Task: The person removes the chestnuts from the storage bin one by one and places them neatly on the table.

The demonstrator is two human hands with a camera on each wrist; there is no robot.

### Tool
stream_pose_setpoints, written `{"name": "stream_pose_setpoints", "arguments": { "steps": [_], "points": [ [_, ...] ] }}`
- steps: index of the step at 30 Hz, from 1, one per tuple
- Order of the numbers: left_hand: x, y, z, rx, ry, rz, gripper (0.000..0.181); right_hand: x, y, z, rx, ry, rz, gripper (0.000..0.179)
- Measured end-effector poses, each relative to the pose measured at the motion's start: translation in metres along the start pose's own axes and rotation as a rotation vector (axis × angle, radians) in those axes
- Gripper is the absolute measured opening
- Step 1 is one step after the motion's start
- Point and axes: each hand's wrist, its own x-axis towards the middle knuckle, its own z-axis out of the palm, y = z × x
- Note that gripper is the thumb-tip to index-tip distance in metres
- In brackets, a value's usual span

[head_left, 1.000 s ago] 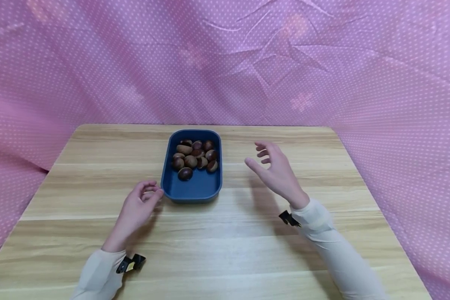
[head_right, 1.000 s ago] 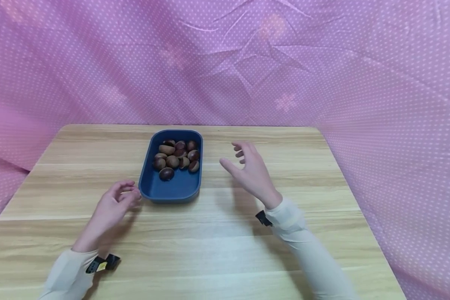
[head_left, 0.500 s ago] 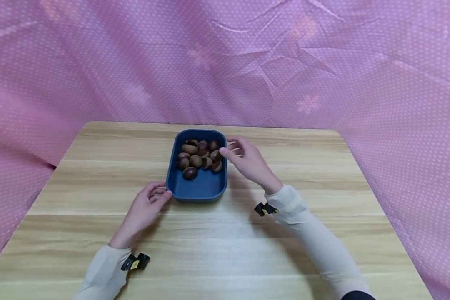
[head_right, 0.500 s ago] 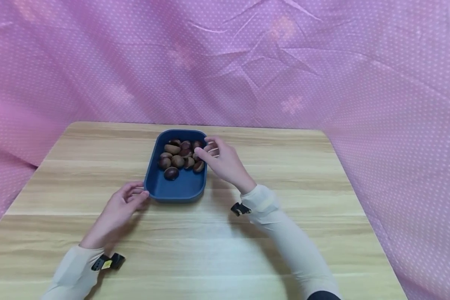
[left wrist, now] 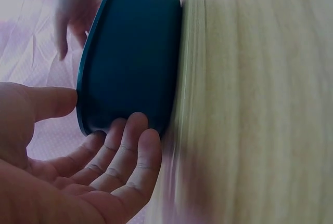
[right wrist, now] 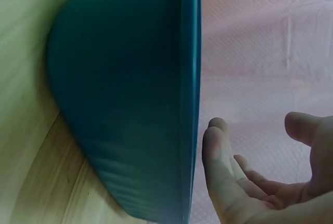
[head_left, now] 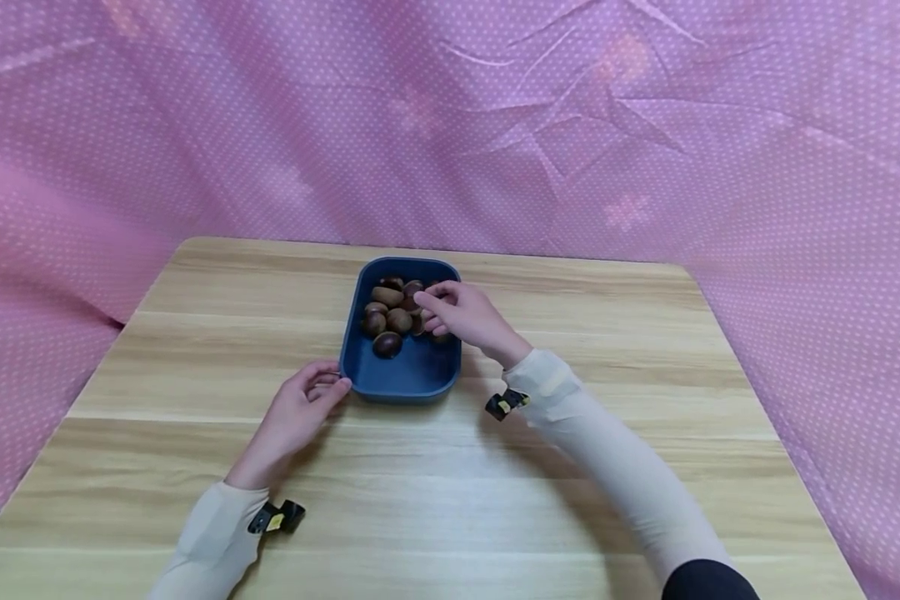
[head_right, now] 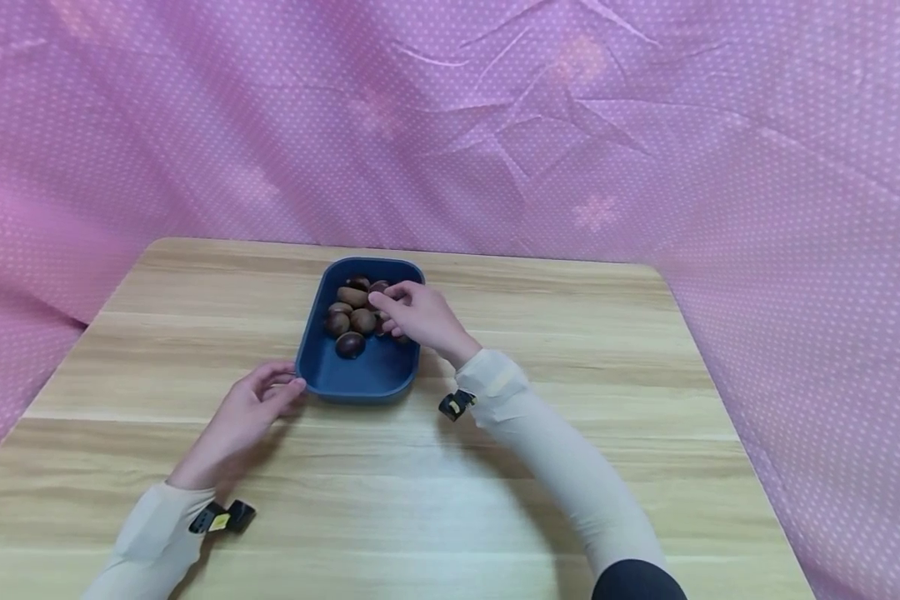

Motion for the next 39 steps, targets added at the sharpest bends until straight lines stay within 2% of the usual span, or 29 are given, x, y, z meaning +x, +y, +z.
{"name": "stream_pose_setpoints", "arguments": {
  "steps": [5,11,22,25,32,39],
  "points": [
    [0.001,0.001,0.000,0.000,-0.002,-0.014,0.041,0.007,-0.002,0.010,-0.028,-0.058,0.040,0.046],
    [0.002,0.002,0.000,-0.002,-0.004,-0.013,0.041,0.016,-0.002,0.023,-0.080,-0.154,0.112,0.053],
    [0.002,0.002,-0.001,-0.024,-0.008,-0.016,0.038,0.025,-0.001,0.037,-0.235,-0.215,0.177,0.048],
    [0.002,0.001,-0.001,-0.022,-0.008,-0.014,0.038,0.027,-0.001,0.041,-0.284,-0.214,0.169,0.042],
    [0.002,-0.001,-0.004,-0.008,-0.003,-0.013,0.038,0.030,-0.002,0.050,-0.569,-0.179,0.079,0.035],
    [0.002,-0.003,-0.004,-0.014,-0.015,-0.028,0.039,0.030,0.003,0.057,-0.608,-0.187,0.058,0.020]
  ]
}}
